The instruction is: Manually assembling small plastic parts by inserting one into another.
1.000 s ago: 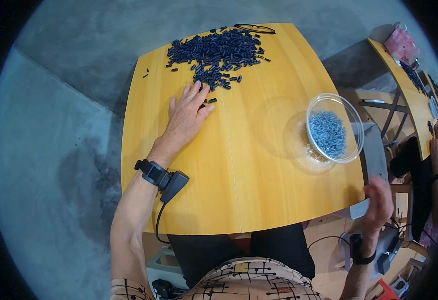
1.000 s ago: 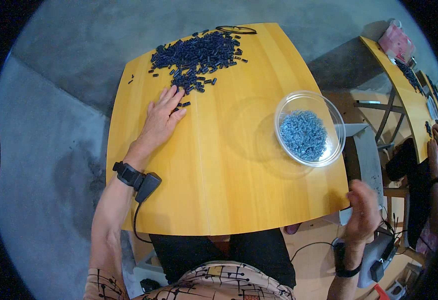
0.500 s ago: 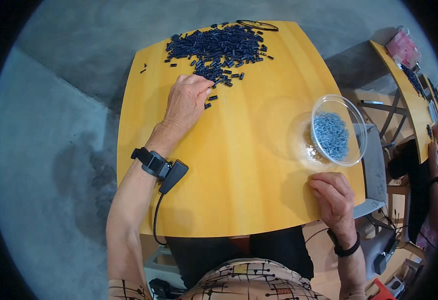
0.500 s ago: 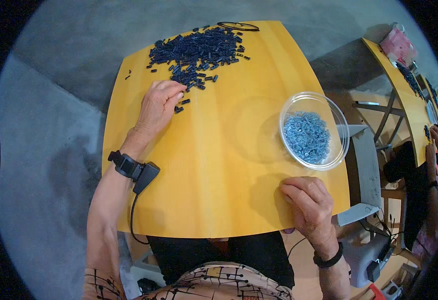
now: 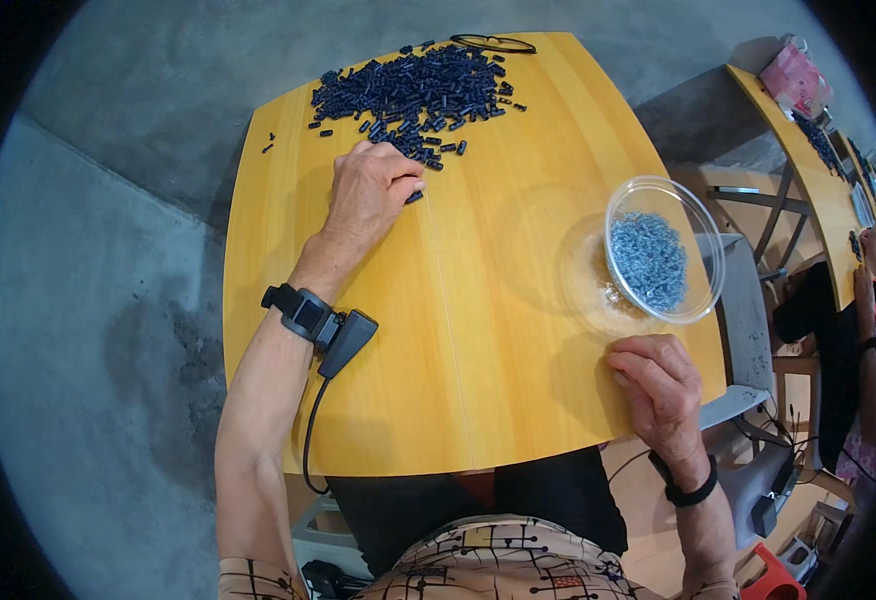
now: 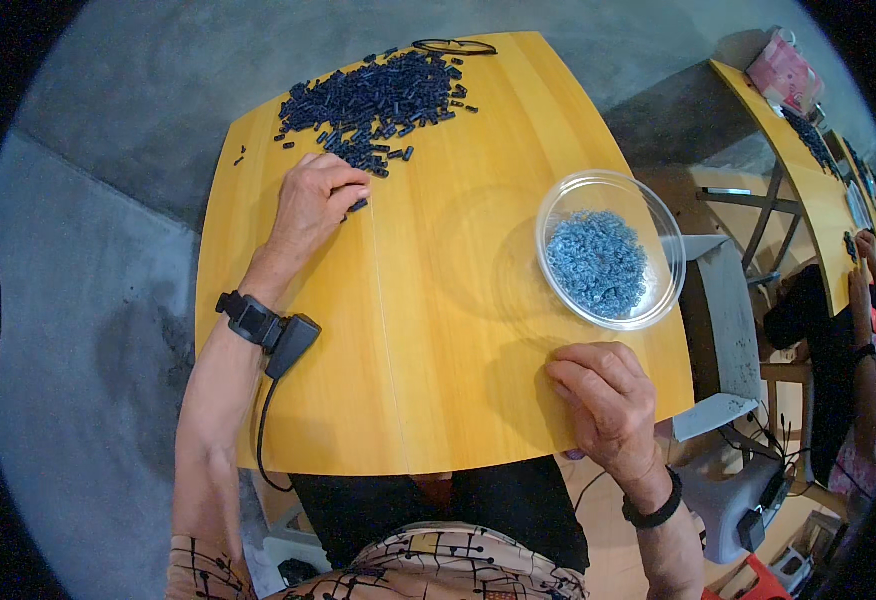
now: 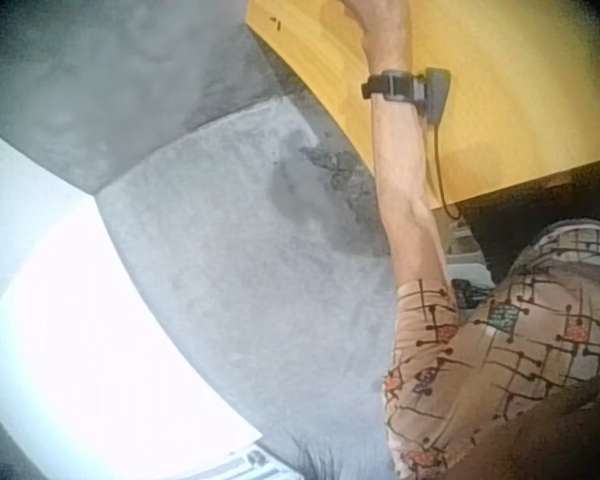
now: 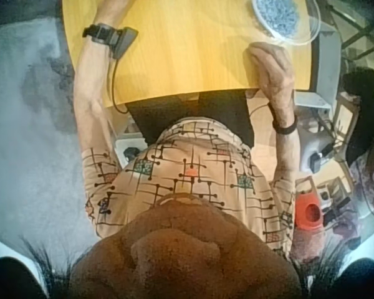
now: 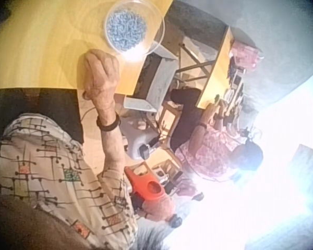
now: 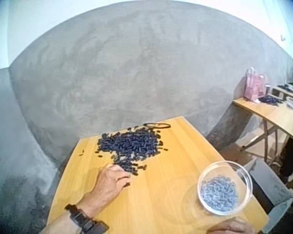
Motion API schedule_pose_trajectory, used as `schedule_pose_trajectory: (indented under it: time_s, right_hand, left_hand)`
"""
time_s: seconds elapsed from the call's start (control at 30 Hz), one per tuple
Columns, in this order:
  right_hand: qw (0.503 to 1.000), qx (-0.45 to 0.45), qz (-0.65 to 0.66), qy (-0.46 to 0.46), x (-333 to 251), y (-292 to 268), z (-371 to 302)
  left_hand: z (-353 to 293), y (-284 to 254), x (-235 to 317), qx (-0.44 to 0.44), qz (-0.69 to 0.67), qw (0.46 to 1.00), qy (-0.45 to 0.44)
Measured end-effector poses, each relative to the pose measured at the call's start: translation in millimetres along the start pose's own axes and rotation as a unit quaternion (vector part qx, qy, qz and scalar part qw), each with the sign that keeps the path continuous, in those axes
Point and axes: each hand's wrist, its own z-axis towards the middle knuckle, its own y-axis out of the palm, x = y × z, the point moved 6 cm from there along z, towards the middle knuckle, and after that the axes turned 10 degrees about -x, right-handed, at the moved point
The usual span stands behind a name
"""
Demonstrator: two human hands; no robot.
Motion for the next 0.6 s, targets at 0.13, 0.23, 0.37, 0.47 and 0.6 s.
schedule_pose_trajectory:
  time_s: [0.13, 0.23, 0.37, 0.47, 0.6]
  right_hand:
    - [1.0, 0.003, 0.004, 0.004, 3, 1, 0]
    - [1.0, 0.007, 0.007, 0.003, 0, 0, -1]
    - [1.0, 0.009, 0.002, 0.006, 2, 1, -2]
    - [1.0, 0.011, 0.011, 0.009, 1, 1, -1]
    - [1.0, 0.014, 0.011, 0.01, -1, 1, 0]
  left_hand:
    - [5, 3, 2, -0.018, -0.018, 1.0, -0.002]
    - [7, 0, 3, -0.026, -0.036, 0.999, -0.014]
    - [7, 5, -8, -0.042, -0.06, 0.996, -0.047]
    - [6, 1, -8, 0.003, 0.012, 1.0, 0.004]
    - [4, -7, -6, 0.028, 0.066, 0.997, 0.032]
